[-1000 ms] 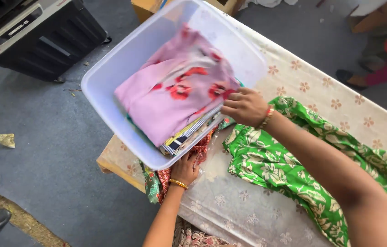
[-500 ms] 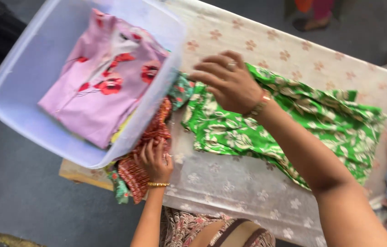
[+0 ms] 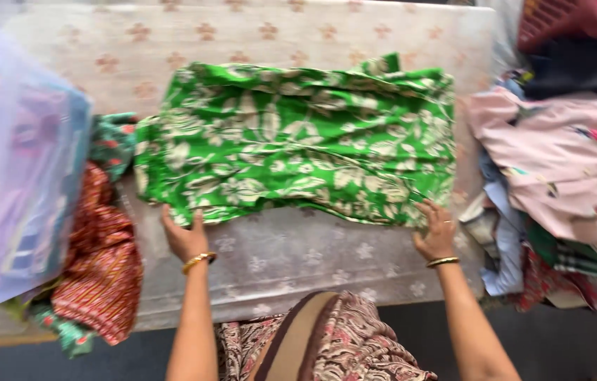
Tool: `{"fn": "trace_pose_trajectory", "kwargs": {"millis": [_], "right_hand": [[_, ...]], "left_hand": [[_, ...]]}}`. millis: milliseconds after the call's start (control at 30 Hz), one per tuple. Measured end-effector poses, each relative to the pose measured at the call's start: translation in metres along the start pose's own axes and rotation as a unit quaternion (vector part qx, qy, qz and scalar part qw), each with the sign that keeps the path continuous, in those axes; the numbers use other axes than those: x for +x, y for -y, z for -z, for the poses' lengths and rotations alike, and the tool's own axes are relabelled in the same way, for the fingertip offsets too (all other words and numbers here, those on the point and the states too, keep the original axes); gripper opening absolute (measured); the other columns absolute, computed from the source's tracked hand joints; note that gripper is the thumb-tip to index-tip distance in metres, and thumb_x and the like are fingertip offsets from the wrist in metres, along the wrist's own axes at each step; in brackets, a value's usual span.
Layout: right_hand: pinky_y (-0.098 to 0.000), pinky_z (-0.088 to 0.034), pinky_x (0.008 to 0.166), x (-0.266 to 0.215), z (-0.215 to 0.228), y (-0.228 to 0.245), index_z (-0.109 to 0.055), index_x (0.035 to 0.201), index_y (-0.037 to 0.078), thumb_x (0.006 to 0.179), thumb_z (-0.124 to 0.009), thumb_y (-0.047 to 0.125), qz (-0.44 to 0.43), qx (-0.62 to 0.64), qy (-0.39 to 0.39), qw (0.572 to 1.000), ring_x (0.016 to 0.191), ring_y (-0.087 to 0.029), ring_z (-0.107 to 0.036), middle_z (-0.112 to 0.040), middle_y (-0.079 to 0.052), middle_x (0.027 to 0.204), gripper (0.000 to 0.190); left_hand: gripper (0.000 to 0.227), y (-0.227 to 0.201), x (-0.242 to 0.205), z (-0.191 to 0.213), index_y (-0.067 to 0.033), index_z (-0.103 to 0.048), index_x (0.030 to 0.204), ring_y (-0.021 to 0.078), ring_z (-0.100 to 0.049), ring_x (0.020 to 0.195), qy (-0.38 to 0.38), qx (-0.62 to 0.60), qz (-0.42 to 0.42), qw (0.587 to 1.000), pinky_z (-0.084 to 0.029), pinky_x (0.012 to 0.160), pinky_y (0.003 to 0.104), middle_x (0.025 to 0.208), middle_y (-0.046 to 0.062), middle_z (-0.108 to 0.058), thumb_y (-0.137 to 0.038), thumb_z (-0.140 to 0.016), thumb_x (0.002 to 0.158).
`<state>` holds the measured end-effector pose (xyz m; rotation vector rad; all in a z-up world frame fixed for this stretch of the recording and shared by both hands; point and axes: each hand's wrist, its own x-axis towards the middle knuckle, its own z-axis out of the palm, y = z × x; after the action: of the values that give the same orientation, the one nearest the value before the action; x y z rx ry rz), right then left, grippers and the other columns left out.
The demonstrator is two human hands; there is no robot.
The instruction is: Folding various items of clothing and placing them into a plastic storage container.
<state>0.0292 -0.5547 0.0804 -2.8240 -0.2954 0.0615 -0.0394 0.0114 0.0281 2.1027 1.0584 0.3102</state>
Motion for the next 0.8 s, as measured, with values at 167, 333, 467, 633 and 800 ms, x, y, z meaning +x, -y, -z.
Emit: {"fn": "trace_pose_trajectory", "kwargs": {"millis": [167, 333, 467, 633, 800], "right_hand": [[-0.0536, -0.032, 0.11, -0.022, -0.019, -0.018, -0.055, 0.138, 0.02, 0.064, -0.07, 0.02, -0.011, 0.02, -0.047, 0.999, 0.131, -0.033, -0.048, -0.053, -0.01, 0.144, 0.076], [-0.0446, -0.042, 0.104, -0.009, -0.04, -0.045, -0.067, 0.132, 0.019, 0.08, -0.067, 0.005, 0.104, -0.029, -0.094, 0.99, 0.119, -0.025, -0.061, -0.065, -0.004, 0.129, 0.054], [-0.0431, -0.045, 0.093, 0.0, -0.032, -0.081, -0.073, 0.109, 0.021, 0.09, -0.073, 0.007, 0.133, -0.018, -0.095, 0.986, 0.098, -0.02, -0.065, -0.07, 0.002, 0.107, 0.023], [-0.0437, -0.048, 0.089, -0.001, 0.009, -0.089, -0.074, 0.106, 0.016, 0.086, -0.074, 0.01, 0.168, 0.003, -0.114, 0.979, 0.099, -0.025, -0.065, -0.069, -0.002, 0.104, 0.021], [-0.0416, -0.047, 0.088, -0.025, 0.004, -0.096, -0.075, 0.103, 0.019, 0.088, -0.073, 0.008, 0.127, -0.022, -0.098, 0.987, 0.1, -0.023, -0.065, -0.07, 0.001, 0.104, 0.019]], "left_hand": [[0.09, 0.007, 0.021, -0.007, -0.0157, -0.04, 0.155, 0.0428, -0.058, 0.127, 0.02, 0.034, 0.064, 0.997, -0.045, 0.104, 0.048, 0.141, 0.021, -0.061, -0.02, -0.087, 0.078], [0.093, 0.044, 0.048, -0.006, -0.012, -0.043, 0.152, 0.0307, -0.057, 0.129, 0.036, -0.027, -0.026, 0.999, -0.044, 0.109, 0.04, 0.144, 0.018, -0.058, 0.0, -0.09, 0.072], [0.091, 0.021, 0.048, 0.013, -0.0135, -0.044, 0.153, 0.0247, -0.058, 0.127, 0.043, -0.079, -0.016, 0.996, -0.045, 0.108, 0.035, 0.146, 0.013, -0.058, 0.006, -0.084, 0.074], [0.092, 0.007, 0.036, 0.032, -0.0153, -0.046, 0.154, 0.0248, -0.058, 0.124, 0.094, -0.038, -0.011, 0.995, -0.048, 0.101, 0.037, 0.145, 0.009, -0.057, 0.009, -0.079, 0.072], [0.091, 0.029, 0.021, 0.029, -0.0147, -0.047, 0.153, 0.0281, -0.057, 0.128, 0.108, -0.017, -0.036, 0.993, -0.046, 0.106, 0.037, 0.149, 0.012, -0.056, 0.008, -0.079, 0.071]]}}
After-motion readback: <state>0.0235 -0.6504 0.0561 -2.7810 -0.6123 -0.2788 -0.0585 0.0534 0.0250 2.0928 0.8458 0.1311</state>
